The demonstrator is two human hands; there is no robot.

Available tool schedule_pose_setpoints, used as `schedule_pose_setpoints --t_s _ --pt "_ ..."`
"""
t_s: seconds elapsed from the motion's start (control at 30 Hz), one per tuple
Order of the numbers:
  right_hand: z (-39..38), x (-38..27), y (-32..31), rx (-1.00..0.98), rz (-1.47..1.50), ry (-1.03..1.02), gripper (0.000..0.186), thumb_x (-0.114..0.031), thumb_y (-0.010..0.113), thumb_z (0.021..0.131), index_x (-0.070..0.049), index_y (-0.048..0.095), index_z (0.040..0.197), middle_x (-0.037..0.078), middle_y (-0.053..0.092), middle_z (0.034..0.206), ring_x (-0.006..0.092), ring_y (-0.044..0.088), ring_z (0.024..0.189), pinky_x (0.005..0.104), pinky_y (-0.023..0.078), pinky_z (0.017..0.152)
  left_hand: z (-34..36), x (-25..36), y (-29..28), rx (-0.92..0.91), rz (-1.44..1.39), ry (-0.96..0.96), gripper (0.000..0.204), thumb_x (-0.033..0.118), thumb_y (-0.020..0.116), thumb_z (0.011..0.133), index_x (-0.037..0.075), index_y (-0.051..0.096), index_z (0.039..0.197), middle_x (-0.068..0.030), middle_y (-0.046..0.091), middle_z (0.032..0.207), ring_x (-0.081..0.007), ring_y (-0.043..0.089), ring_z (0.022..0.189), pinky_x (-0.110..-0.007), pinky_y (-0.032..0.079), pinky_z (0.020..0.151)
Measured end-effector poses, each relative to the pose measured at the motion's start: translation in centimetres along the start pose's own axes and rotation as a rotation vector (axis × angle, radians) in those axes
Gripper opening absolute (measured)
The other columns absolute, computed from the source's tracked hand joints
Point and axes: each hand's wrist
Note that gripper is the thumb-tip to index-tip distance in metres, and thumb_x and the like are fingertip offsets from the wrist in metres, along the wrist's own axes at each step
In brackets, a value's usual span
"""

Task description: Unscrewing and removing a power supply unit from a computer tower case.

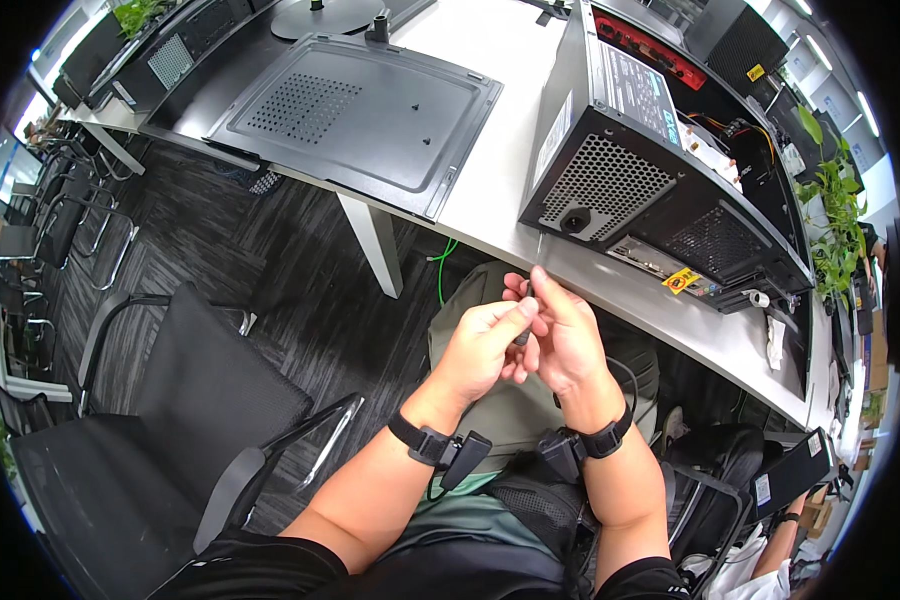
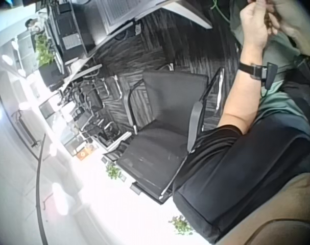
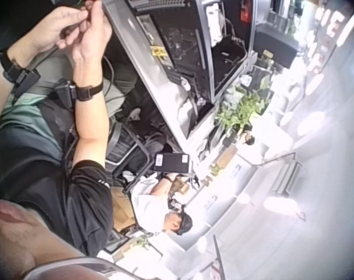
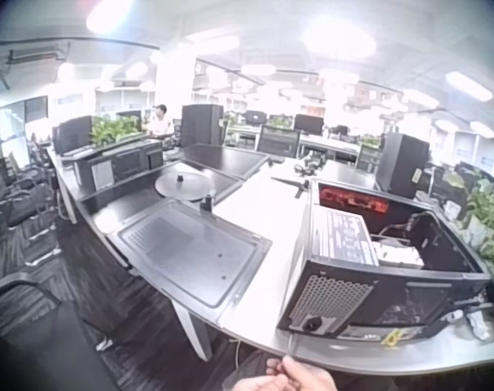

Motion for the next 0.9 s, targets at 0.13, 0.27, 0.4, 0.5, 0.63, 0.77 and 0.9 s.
schedule_pose_setpoints --t_s 0.13,0.27,0.4,0.5,0.63,0.77,0.9 --pt "-0.4 -0.1 -0.4 -0.112 -0.044 -0.055 0.031 -0.020 0.059 0.110 0.006 0.070 0.122 0.010 0.075 0.089 0.0160 0.066 0.063 0.0272 0.058 0.063 0.0 -0.1 -0.1 -0.089 -0.198 -0.047 0.049 0.043 0.046 0.115 0.001 0.067 0.103 -0.0077 0.064 0.067 -0.0139 0.055 0.049 -0.026 0.041 0.046" --pt "0.1 -0.3 -1.9 -0.395 -0.041 -0.021 0.031 -0.024 0.060 0.110 0.005 0.071 0.116 0.010 0.074 0.085 0.0190 0.063 0.048 0.0320 0.054 0.046 0.0 0.1 -0.3 -0.069 -0.188 -0.068 0.042 0.038 0.050 0.114 0.000 0.067 0.104 -0.0078 0.064 0.067 -0.0137 0.054 0.049 -0.025 0.041 0.046" --pt "0.8 0.1 -1.4 -0.209 -0.087 0.013 0.030 -0.026 0.065 0.108 0.003 0.071 0.111 0.010 0.072 0.082 0.0211 0.061 0.042 0.0337 0.051 0.038 0.3 0.3 -0.2 -0.020 -0.009 -0.028 0.038 0.033 0.052 0.113 -0.001 0.067 0.105 -0.0096 0.064 0.069 -0.0150 0.051 0.049 -0.026 0.042 0.048" --pt "0.4 0.2 -0.4 -0.113 -0.005 -0.005 0.032 -0.026 0.062 0.109 0.004 0.070 0.115 0.011 0.075 0.092 0.0183 0.063 0.049 0.0302 0.055 0.049 0.1 0.3 -0.1 -0.070 -0.157 -0.036 0.040 0.035 0.051 0.114 -0.001 0.067 0.106 -0.0092 0.065 0.069 -0.0142 0.052 0.049 -0.025 0.042 0.048" --pt "0.0 -0.3 -0.5 -0.159 -0.105 -0.053 0.035 -0.026 0.060 0.110 0.007 0.069 0.119 0.013 0.076 0.098 0.0188 0.064 0.051 0.0295 0.056 0.054 -0.1 0.4 -0.2 -0.126 -0.310 -0.054 0.041 0.038 0.052 0.113 0.000 0.068 0.107 -0.0069 0.066 0.070 -0.0118 0.054 0.051 -0.023 0.040 0.046" --pt "0.4 0.0 -1.4 -0.250 -0.091 -0.041 0.031 -0.026 0.068 0.107 0.004 0.071 0.111 0.009 0.073 0.086 0.0172 0.060 0.043 0.0308 0.048 0.040 0.2 0.5 -0.6 -0.022 -0.106 -0.096 0.042 0.035 0.048 0.114 -0.003 0.065 0.111 -0.0110 0.066 0.073 -0.0157 0.057 0.056 -0.026 0.043 0.050" --pt "0.8 0.3 -1.4 -0.234 -0.087 -0.060 0.026 -0.023 0.073 0.103 0.002 0.072 0.105 0.008 0.073 0.085 0.0164 0.060 0.044 0.0298 0.048 0.039 0.4 0.2 -0.7 0.039 -0.111 0.001 0.027 0.025 0.054 0.112 0.000 0.064 0.111 -0.0105 0.067 0.078 -0.0146 0.058 0.060 -0.024 0.043 0.051"
Point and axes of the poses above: each hand's wrist, its own z-axis towards the middle knuckle, its own y-axis out of the palm, x = y × z
